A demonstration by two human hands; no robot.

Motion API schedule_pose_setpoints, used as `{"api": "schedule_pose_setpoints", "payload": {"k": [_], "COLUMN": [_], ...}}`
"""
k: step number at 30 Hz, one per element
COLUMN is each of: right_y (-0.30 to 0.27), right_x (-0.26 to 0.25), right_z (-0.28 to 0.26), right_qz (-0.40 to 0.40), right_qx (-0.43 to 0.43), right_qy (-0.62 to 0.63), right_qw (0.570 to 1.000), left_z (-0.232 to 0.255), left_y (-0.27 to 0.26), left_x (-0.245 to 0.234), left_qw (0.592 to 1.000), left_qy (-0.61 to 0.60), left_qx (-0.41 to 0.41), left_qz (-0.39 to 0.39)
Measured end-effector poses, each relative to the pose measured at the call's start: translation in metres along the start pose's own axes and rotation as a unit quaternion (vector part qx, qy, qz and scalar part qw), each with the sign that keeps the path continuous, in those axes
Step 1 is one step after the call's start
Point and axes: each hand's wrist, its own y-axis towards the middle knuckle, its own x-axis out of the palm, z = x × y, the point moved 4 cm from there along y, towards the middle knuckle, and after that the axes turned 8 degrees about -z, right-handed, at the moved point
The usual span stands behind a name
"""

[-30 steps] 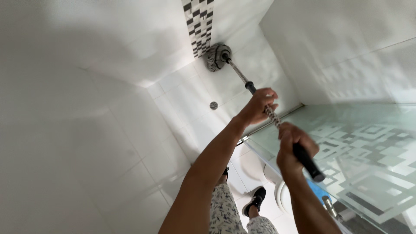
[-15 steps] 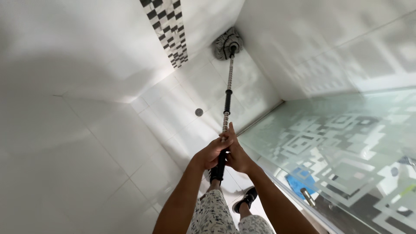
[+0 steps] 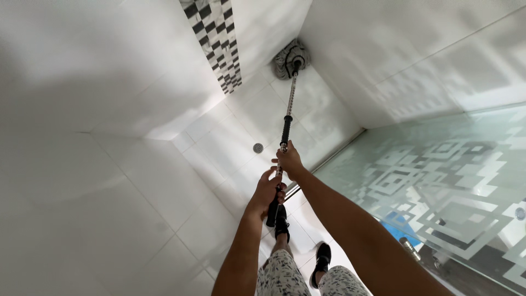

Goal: The person picks up a mop and a spray bottle, walks into a bathroom, and uses the mop to scrub the shower floor and the tiled floor around a toilet while spraying liquid from the bottle onto the floor surfaces.

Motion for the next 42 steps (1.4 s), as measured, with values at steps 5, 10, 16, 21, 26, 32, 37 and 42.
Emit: {"api": "schedule_pose_setpoints", "payload": {"k": [5, 10, 16, 21, 26, 32, 37, 42], "right_y": [0.025, 0.027, 0.075, 0.05, -0.046, -0.115, -0.121, -0.118], "right_x": [-0.034, -0.064, -0.045, 0.062, 0.184, 0.276, 0.288, 0.281], "right_z": [0.001, -0.032, -0.043, -0.001, 0.034, 0.069, 0.098, 0.105], "right_qz": [0.023, 0.024, -0.067, -0.258, -0.401, -0.519, -0.513, -0.493], "right_qx": [-0.041, -0.212, -0.194, -0.484, -0.475, -0.381, -0.432, -0.42], "right_qy": [-0.22, -0.582, -0.657, -0.572, -0.479, -0.507, -0.522, -0.527], "right_qw": [0.974, 0.785, 0.725, 0.61, 0.619, 0.573, 0.527, 0.551], "left_z": [-0.008, -0.008, -0.033, -0.066, -0.117, -0.185, -0.263, -0.269], "left_y": [0.009, 0.014, -0.027, -0.122, -0.244, -0.264, -0.254, -0.215], "left_x": [0.002, 0.027, 0.016, -0.044, -0.031, -0.069, -0.112, -0.122], "left_qw": [0.998, 0.979, 0.967, 0.874, 0.821, 0.889, 0.933, 0.913], "left_qy": [-0.049, -0.164, -0.185, -0.404, -0.482, -0.367, -0.161, 0.058], "left_qx": [-0.005, 0.068, 0.126, 0.219, 0.293, 0.254, 0.071, -0.045], "left_qz": [-0.045, -0.097, -0.12, -0.158, -0.086, 0.102, 0.315, 0.401]}}
